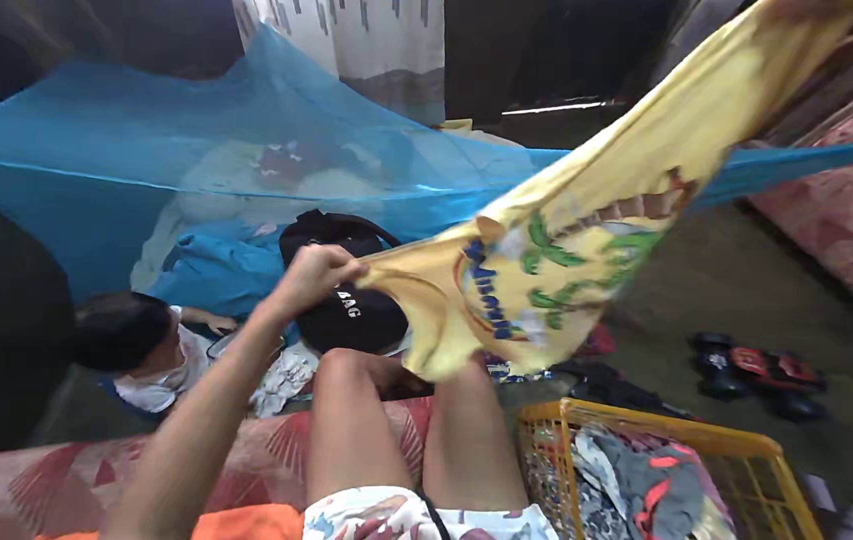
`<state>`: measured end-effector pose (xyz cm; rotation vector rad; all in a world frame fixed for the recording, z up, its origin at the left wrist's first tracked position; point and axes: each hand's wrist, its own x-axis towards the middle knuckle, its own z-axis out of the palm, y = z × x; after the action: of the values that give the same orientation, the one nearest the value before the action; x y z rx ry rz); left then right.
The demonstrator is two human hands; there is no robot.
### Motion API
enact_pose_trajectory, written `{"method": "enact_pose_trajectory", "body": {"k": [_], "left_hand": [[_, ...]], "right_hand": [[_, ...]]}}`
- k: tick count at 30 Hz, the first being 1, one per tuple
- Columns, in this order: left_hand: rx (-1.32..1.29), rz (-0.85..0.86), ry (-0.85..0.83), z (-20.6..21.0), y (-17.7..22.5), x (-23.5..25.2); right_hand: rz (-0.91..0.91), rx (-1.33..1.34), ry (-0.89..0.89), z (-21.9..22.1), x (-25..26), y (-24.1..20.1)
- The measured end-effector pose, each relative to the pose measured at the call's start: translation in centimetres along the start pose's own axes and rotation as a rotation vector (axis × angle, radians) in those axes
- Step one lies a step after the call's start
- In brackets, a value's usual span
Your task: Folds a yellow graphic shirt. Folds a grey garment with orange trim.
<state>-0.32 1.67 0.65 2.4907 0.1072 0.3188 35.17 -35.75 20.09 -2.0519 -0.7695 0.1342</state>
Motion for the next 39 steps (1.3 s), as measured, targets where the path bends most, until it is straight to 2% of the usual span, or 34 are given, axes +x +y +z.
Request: {"method": "enact_pose_trajectory", "body": {"k": [3,7,10,13,16,18,22,24,26,29,32,33,35,37,39], "left_hand": [[0.075,-0.095,0.174,-4.5,-1.1,-0.1],[0.11,-0.129,0.344,-8.6,-0.3,-1.9],[0.18,-0.126,0.419,-9.8,-0.6,-4.3],[0.24,-0.026,0.45,-9.2,-1.7,-8.8],[0.328,0.07,0.346,-6.6,-2.7,-15.1],[0.352,0.051,0.146,-4.6,-3.2,-19.9],[0.301,0.013,-0.19,-1.3,-2.7,-27.1],[0.249,-0.015,-0.285,-0.3,-3.7,-29.4],[0.2,-0.083,-0.313,0.2,-4.0,-29.8],[0.191,-0.133,-0.329,2.5,-1.9,-27.4],[0.196,0.008,-0.386,7.4,-0.7,-27.0],[0.173,-0.009,-0.407,8.7,-0.6,-27.4],[0.094,-0.15,-0.446,10.1,-0.8,-28.1],[0.068,-0.2,-0.41,10.7,-1.7,-28.7],[0.084,-0.129,-0.323,11.0,-2.7,-29.6]], "right_hand": [[0.158,0.023,0.05,3.9,-3.7,0.0],[0.178,0.233,0.046,8.5,-5.6,0.6],[0.103,0.281,-0.049,10.2,-6.9,1.7],[-0.142,0.164,-0.162,10.8,-10.7,3.1],[-0.389,0.038,-0.409,11.0,-17.0,7.2],[-0.39,0.045,-0.637,12.0,-22.7,9.3],[-0.082,0.106,-0.945,16.0,-32.2,11.7],[0.079,0.109,-0.999,17.7,-34.3,12.3],[0.098,0.091,-0.98,18.7,-34.8,13.2],[0.041,0.028,-0.92,19.6,-33.5,13.1],[-0.014,0.02,-1.019,19.6,-31.8,12.5],[-0.042,0.02,-1.043,19.3,-31.5,12.5],[-0.076,0.021,-1.054,19.2,-31.2,12.7],[-0.08,0.022,-1.077,19.4,-30.8,13.0],[-0.11,0.064,-1.103,19.4,-30.3,13.2]]}}
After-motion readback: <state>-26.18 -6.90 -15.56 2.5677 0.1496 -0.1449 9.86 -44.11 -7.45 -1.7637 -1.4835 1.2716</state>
